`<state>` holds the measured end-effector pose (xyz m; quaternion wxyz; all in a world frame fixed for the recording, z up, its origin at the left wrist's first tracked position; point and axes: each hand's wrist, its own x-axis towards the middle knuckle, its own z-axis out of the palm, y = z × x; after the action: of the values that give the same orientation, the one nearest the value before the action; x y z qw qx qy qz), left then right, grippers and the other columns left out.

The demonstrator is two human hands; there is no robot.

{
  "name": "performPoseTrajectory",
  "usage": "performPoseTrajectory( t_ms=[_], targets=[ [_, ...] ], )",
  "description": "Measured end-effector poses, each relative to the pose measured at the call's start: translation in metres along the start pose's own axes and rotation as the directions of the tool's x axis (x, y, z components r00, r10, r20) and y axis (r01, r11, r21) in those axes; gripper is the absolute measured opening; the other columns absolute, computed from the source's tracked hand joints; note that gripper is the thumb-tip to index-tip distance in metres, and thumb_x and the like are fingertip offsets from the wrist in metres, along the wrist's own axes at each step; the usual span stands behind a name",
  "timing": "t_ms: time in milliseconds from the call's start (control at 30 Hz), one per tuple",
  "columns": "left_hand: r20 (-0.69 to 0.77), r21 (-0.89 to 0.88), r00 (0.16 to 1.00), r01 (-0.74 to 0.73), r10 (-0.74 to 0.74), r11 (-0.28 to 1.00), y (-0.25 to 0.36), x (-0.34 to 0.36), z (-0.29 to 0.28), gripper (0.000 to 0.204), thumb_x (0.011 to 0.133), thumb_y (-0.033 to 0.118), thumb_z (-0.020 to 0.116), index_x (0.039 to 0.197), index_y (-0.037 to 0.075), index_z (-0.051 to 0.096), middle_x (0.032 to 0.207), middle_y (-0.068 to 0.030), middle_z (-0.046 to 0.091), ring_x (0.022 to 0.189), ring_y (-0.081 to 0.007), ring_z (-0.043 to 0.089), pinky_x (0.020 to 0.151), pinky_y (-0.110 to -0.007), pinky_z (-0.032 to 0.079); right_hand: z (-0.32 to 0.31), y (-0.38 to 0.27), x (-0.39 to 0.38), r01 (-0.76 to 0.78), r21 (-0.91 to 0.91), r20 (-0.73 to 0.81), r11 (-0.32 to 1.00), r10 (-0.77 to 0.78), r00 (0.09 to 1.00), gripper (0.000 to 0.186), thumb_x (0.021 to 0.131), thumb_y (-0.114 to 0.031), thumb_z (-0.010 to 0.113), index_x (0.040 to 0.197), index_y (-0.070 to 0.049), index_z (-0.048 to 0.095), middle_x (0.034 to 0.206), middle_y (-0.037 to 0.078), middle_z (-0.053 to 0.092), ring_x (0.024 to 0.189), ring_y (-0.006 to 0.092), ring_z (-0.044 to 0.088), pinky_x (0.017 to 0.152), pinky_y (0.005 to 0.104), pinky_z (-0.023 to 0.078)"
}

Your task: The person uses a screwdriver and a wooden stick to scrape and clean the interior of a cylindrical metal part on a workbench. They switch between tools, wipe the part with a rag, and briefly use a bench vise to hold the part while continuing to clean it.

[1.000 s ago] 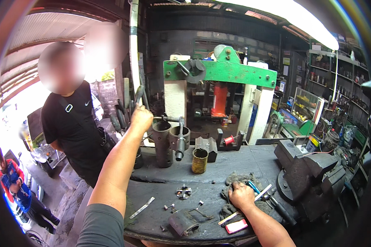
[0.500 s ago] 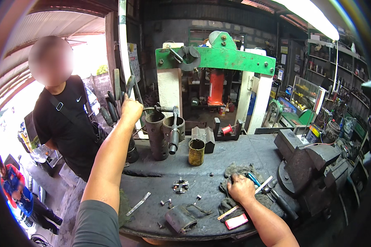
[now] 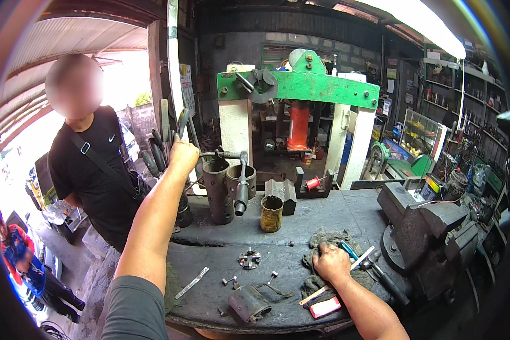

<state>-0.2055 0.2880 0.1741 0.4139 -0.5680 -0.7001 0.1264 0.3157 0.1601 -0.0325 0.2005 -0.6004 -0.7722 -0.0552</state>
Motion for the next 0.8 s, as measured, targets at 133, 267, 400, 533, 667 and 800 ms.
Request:
performPoseTrajectory(
  t_ms=[133, 267, 400, 533, 667, 800],
  targets=[
    [-0.165, -0.159, 0.986, -0.026, -0.001, 0.987, -0.005, -0.019, -0.015, 0.033, 0.108, 0.021, 0.061, 0.132, 0.010, 0.082, 0.128, -0.0118, 0.080, 0.129, -0.0306, 0.073, 0.126, -0.060, 0.043, 0.001, 0.004, 0.000, 0.045, 0.055, -0.069, 0.997, -0.041, 0.997, 0.026, 0.100, -0.033, 0.074, 0.103, -0.007, 0.078, 0.103, 0.021, 0.081, 0.093, 0.0438, 0.080, 0.082, 0.0551, 0.064],
    [-0.328, -0.381, 0.942, -0.059, -0.076, 0.923, -0.010, -0.089, -0.043, 0.058, 0.096, 0.027, 0.078, 0.151, 0.015, 0.069, 0.153, -0.0136, 0.067, 0.145, -0.0335, 0.062, 0.131, -0.058, 0.039, 0.014, 0.013, 0.002, 0.027, 0.131, -0.106, 0.991, -0.013, 0.994, 0.017, 0.103, -0.024, 0.072, 0.105, -0.007, 0.076, 0.099, 0.021, 0.080, 0.093, 0.0454, 0.079, 0.082, 0.0571, 0.063],
    [-0.389, -0.674, 0.899, -0.130, -0.200, 0.727, -0.020, -0.224, -0.059, 0.067, 0.088, 0.026, 0.087, 0.150, 0.013, 0.066, 0.152, -0.0155, 0.067, 0.146, -0.0401, 0.059, 0.131, -0.054, 0.040, 0.034, 0.027, 0.007, 0.058, 0.091, -0.143, 0.994, -0.045, 0.989, 0.018, 0.102, -0.023, 0.073, 0.102, -0.005, 0.075, 0.097, 0.023, 0.079, 0.090, 0.0458, 0.079, 0.082, 0.0582, 0.063],
    [-0.150, -0.864, 0.849, 0.136, -0.506, 0.485, -0.016, -0.394, -0.046, 0.058, 0.087, 0.018, 0.089, 0.141, 0.007, 0.073, 0.144, -0.0193, 0.072, 0.137, -0.0421, 0.065, 0.122, -0.051, 0.049, 0.034, 0.028, 0.014, 0.029, 0.131, -0.109, 0.991, -0.015, 0.994, 0.026, 0.101, -0.027, 0.076, 0.098, -0.001, 0.075, 0.102, 0.027, 0.080, 0.101, 0.0476, 0.077, 0.091, 0.0582, 0.061],
    [0.289, -0.774, 0.688, 0.577, -0.666, 0.260, 0.011, -0.569, -0.034, 0.050, 0.090, 0.014, 0.088, 0.136, 0.000, 0.075, 0.138, -0.0250, 0.075, 0.133, -0.0461, 0.069, 0.116, -0.052, 0.053, 0.020, 0.015, 0.013, 0.046, 0.087, -0.074, 0.995, -0.040, 0.996, 0.034, 0.101, -0.033, 0.077, 0.089, -0.001, 0.077, 0.099, 0.027, 0.080, 0.098, 0.0472, 0.078, 0.091, 0.0577, 0.061],
    [0.458, -0.715, 0.625, 0.681, -0.632, 0.156, 0.028, -0.700, -0.048, 0.049, 0.087, 0.001, 0.087, 0.134, -0.005, 0.075, 0.135, -0.0251, 0.075, 0.130, -0.0408, 0.072, 0.112, -0.048, 0.057, 0.028, 0.035, 0.021, 0.028, 0.190, -0.020, 0.981, -0.025, 0.999, 0.037, 0.105, -0.028, 0.072, 0.131, -0.003, 0.080, 0.129, 0.027, 0.079, 0.121, 0.0481, 0.075, 0.109, 0.0548, 0.058]
  ],
)
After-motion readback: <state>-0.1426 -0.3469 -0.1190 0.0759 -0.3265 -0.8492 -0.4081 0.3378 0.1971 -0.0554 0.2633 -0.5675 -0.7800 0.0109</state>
